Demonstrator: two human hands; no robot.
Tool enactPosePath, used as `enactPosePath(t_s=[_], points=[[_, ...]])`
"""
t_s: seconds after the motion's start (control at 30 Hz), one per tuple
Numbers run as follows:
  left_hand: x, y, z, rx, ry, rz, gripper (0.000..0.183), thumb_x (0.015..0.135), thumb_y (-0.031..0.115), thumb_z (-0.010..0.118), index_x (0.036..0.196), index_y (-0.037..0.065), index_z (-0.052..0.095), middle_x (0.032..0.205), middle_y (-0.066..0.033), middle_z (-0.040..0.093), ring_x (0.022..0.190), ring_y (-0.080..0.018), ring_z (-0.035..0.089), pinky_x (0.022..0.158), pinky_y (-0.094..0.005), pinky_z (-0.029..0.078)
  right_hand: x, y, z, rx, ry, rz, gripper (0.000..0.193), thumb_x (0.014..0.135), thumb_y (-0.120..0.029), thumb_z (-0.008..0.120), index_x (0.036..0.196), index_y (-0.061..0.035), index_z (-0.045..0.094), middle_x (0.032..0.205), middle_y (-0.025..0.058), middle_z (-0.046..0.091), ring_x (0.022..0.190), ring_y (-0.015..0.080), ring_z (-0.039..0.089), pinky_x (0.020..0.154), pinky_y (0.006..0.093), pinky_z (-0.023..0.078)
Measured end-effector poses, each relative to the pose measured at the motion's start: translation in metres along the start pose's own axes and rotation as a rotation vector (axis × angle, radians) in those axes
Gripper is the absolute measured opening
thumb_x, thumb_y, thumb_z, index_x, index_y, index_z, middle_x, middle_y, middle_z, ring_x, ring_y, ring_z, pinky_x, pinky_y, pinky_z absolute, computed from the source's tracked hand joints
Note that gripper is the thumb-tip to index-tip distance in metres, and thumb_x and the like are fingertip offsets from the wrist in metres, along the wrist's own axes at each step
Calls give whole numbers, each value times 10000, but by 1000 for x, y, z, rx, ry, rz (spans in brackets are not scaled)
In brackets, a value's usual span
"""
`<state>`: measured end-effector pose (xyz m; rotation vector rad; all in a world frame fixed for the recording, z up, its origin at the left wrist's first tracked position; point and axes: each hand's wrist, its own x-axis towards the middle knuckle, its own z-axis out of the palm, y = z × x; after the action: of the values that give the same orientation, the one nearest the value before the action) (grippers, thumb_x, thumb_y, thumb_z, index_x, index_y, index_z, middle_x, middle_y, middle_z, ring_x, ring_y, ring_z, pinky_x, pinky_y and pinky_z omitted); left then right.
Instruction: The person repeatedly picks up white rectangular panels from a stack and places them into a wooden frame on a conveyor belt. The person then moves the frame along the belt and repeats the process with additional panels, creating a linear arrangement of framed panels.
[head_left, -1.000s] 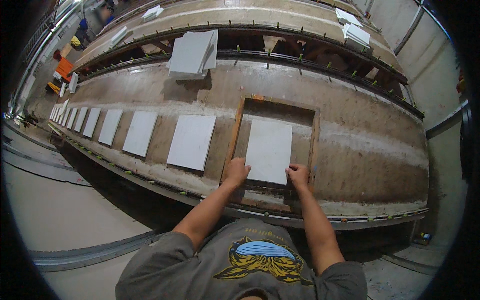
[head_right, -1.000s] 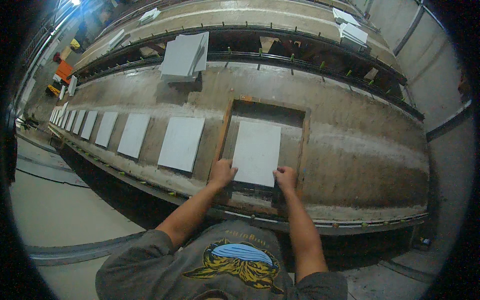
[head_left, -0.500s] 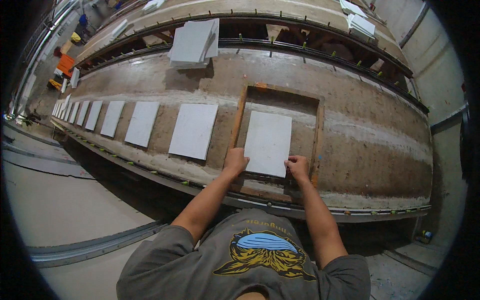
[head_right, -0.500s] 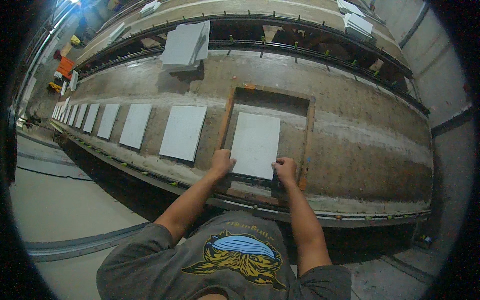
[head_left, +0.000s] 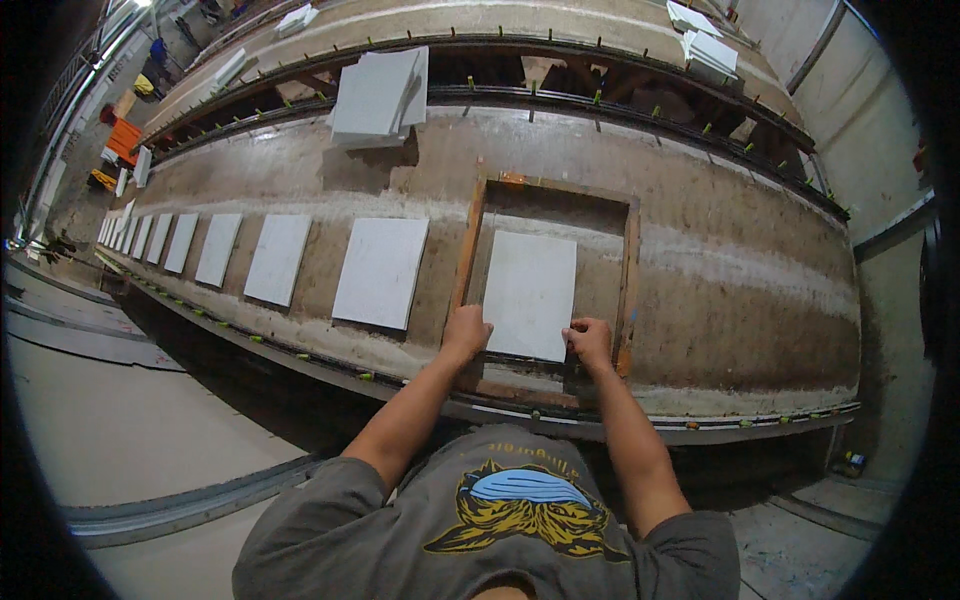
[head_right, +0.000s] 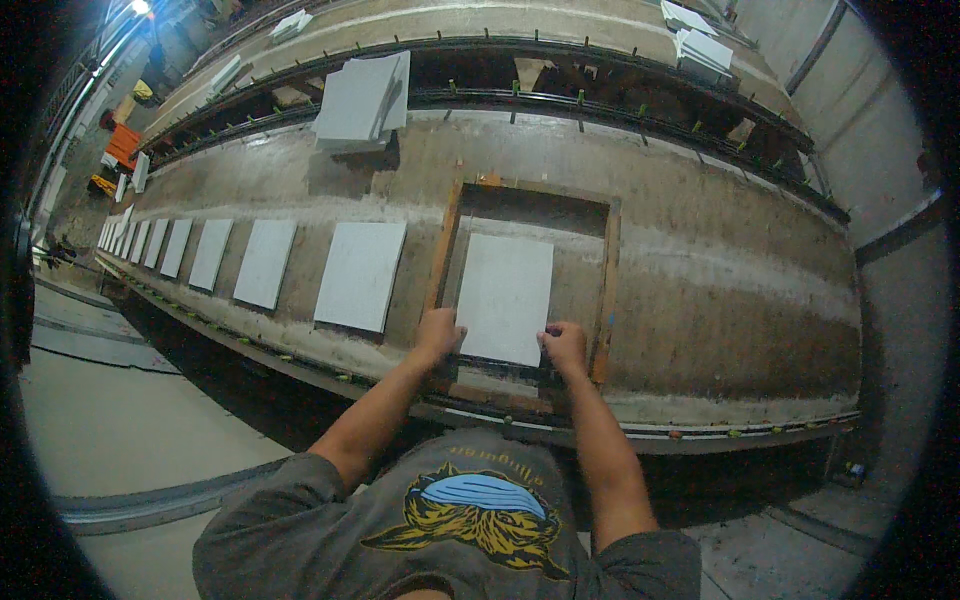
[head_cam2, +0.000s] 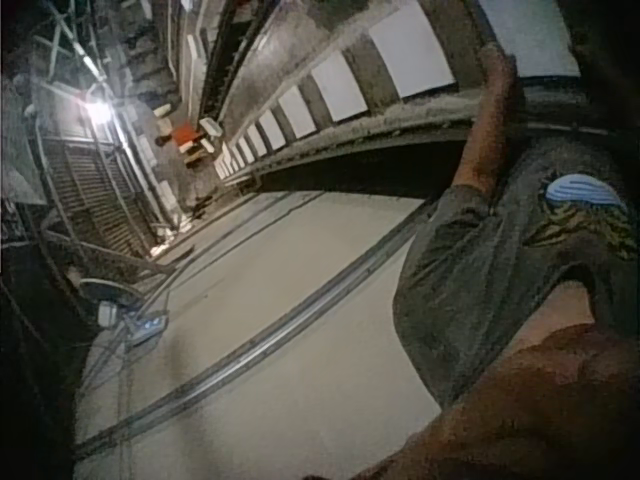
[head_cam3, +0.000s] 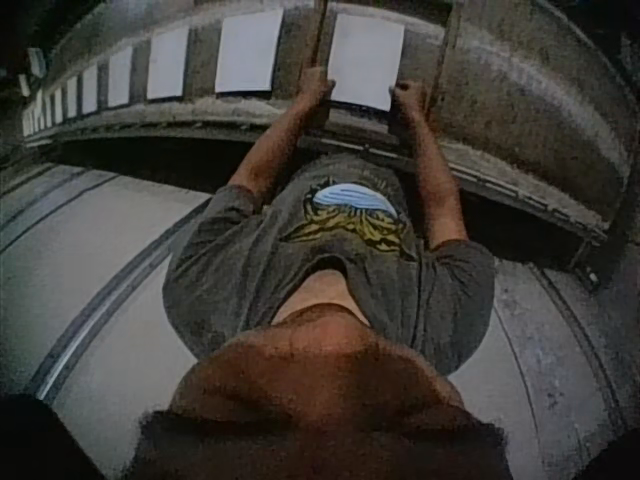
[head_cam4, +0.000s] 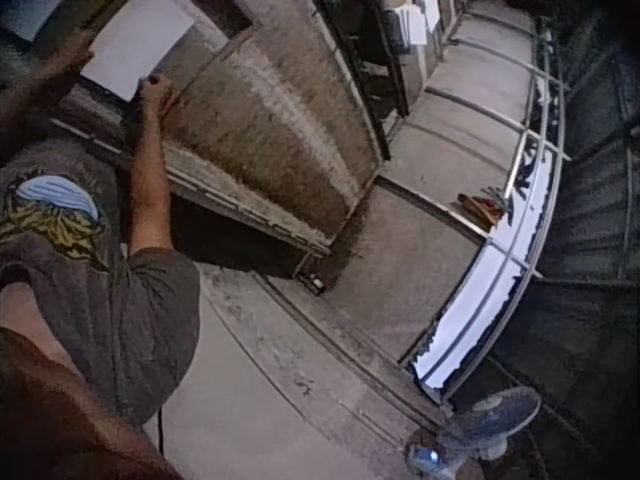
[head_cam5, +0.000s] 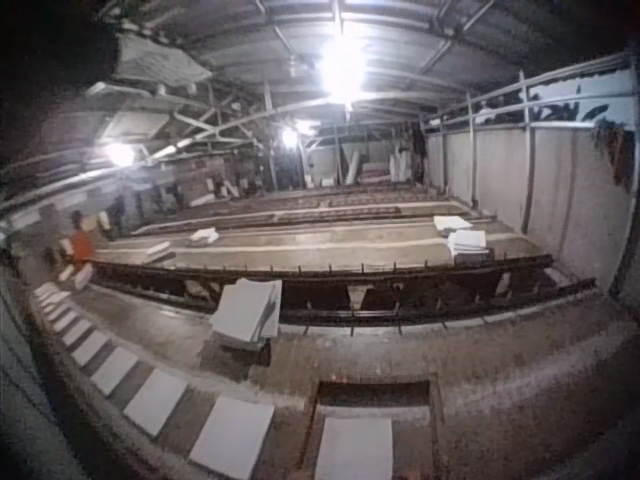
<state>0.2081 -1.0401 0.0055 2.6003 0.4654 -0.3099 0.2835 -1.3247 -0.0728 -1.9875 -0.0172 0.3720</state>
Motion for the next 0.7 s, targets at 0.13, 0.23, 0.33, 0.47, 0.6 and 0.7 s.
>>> enactPosePath(t_s=[0.13, 0.23, 0.33, 0.47, 0.6, 0.7], points=[[-3, 2, -2, 9, -14, 5, 298, 822, 230, 770, 951, -25, 688, 1010, -244, 691, 985, -417, 671, 857, -492, 548, 1, -3, 0, -28, 5, 61, 239, 783, -84, 779, 961, 65, 723, 743, 84, 715, 590, 141, 646, 535, 293, 537], [3, 1, 1, 52, -33, 30, 347, 815, 264, 783, 991, -16, 676, 1072, -228, 681, 1024, -404, 660, 877, -481, 542, 7, 14, -3, -44, -15, 21, 301, 775, -138, 803, 993, 55, 723, 772, 100, 720, 619, 140, 664, 535, 294, 526], [1, 10, -12, 50, -18, 71, 499, 802, 342, 797, 1128, 5, 627, 1207, -208, 631, 1160, -385, 592, 969, -457, 498, 6, -3, -9, -161, 39, -11, 374, 761, -190, 823, 1040, 37, 720, 848, 140, 732, 692, 188, 699, 615, 330, 547], [7, 34, -34, 240, 12, 295, 902, 748, 510, 808, 1442, 79, 427, 1501, -206, 418, 1422, -373, 356, 1141, -471, 343, 10, -64, -15, -266, 115, 3, 471, 759, -215, 825, 1148, 11, 686, 934, 185, 732, 808, 255, 718, 745, 377, 556], [18, 36, -20, 384, -137, 383, 1196, 651, 636, 817, 1585, 176, 228, 1648, -176, 177, 1520, -374, 166, 1211, -517, 213, 21, -73, -6, -304, 64, -18, 530, 755, -179, 818, 1226, -6, 647, 928, 190, 729, 818, 263, 716, 771, 384, 553], [18, 29, -13, 397, -113, 410, 1221, 611, 644, 833, 1579, 191, 243, 1643, -168, 200, 1514, -382, 184, 1214, -510, 210, 23, -53, 2, -228, 57, -15, 538, 739, -138, 818, 1232, -11, 644, 885, 177, 725, 778, 242, 703, 736, 372, 550]])
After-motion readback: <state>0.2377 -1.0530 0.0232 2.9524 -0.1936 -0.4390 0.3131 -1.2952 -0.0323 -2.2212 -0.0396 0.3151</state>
